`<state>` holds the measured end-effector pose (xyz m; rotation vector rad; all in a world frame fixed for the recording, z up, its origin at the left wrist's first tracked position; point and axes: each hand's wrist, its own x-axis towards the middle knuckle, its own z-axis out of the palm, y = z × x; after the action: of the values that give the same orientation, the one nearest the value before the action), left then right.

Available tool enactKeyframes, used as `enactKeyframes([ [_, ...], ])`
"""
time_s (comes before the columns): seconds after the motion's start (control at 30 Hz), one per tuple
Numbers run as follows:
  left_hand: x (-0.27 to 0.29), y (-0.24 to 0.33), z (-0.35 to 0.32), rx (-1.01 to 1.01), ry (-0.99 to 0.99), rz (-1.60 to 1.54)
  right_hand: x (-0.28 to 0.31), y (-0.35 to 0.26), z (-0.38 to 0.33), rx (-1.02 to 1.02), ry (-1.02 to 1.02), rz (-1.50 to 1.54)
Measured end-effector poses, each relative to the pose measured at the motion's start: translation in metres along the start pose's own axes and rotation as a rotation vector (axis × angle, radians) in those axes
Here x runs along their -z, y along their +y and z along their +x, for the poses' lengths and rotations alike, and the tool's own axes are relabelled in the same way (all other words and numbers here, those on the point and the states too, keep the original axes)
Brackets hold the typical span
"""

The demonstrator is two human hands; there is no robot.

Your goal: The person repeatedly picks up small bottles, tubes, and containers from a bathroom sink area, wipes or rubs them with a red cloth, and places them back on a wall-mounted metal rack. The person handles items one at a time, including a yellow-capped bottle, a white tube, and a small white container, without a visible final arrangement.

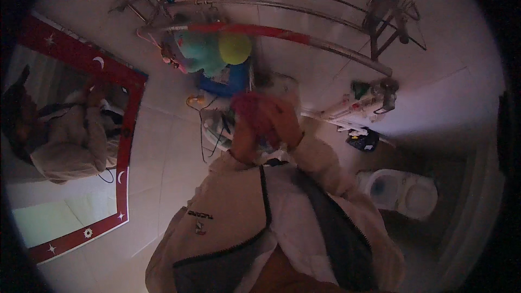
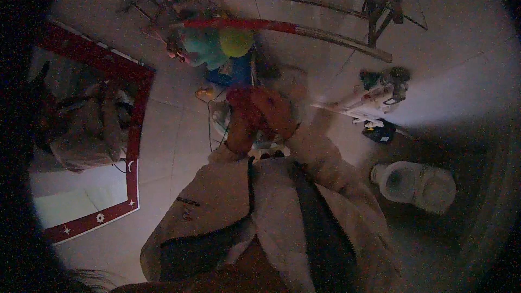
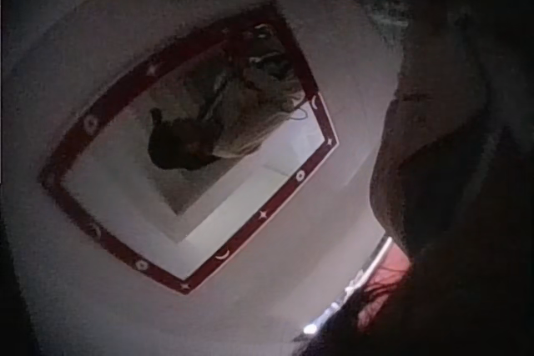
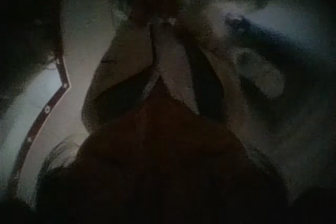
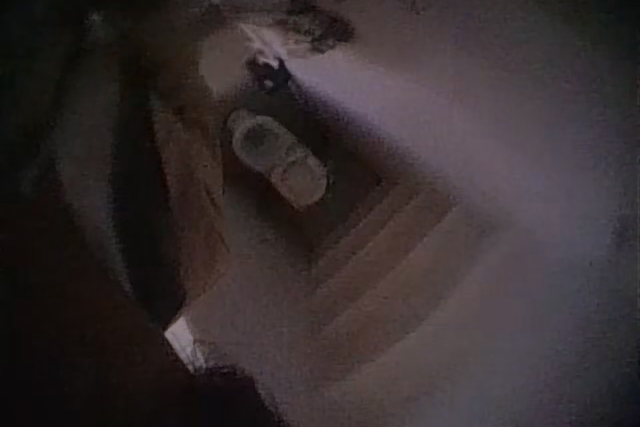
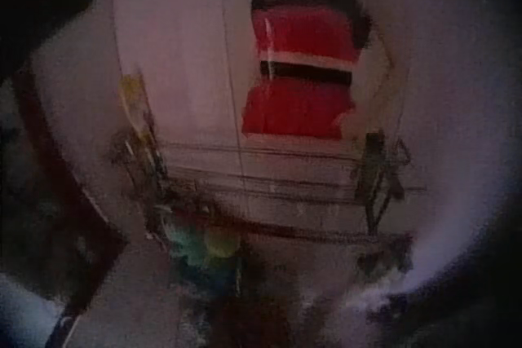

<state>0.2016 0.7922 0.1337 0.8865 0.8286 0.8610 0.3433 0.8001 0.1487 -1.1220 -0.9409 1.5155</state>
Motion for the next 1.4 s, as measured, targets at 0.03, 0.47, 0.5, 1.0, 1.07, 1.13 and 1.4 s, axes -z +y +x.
enactKeyframes([
  [0.03,0.0,0.001,0.0,-0.085,0.01,0.183,0.003,0.002,0.002,-0.003,-0.03,0.005],
  [0.47,0.021,-0.037,0.009,-0.289,0.082,0.257,0.006,0.018,0.003,0.21,-0.053,-0.058],
  [0.5,0.027,-0.034,0.009,-0.352,0.085,0.483,0.01,0.022,0.007,0.085,-0.094,0.12],
  [1.0,0.019,-0.055,-0.004,-0.159,0.035,-0.228,-0.01,0.006,-0.015,0.267,-0.005,-0.312],
  [1.07,0.023,-0.059,0.002,-0.173,0.136,-0.272,-0.01,-0.004,-0.005,0.144,0.01,-0.098],
  [1.13,0.033,-0.058,0.009,-0.25,0.21,0.175,-0.015,-0.003,-0.01,0.322,0.029,-0.209],
  [1.4,0.026,-0.047,0.012,-0.406,0.229,0.207,-0.019,0.02,-0.013,0.203,0.092,-0.057],
])
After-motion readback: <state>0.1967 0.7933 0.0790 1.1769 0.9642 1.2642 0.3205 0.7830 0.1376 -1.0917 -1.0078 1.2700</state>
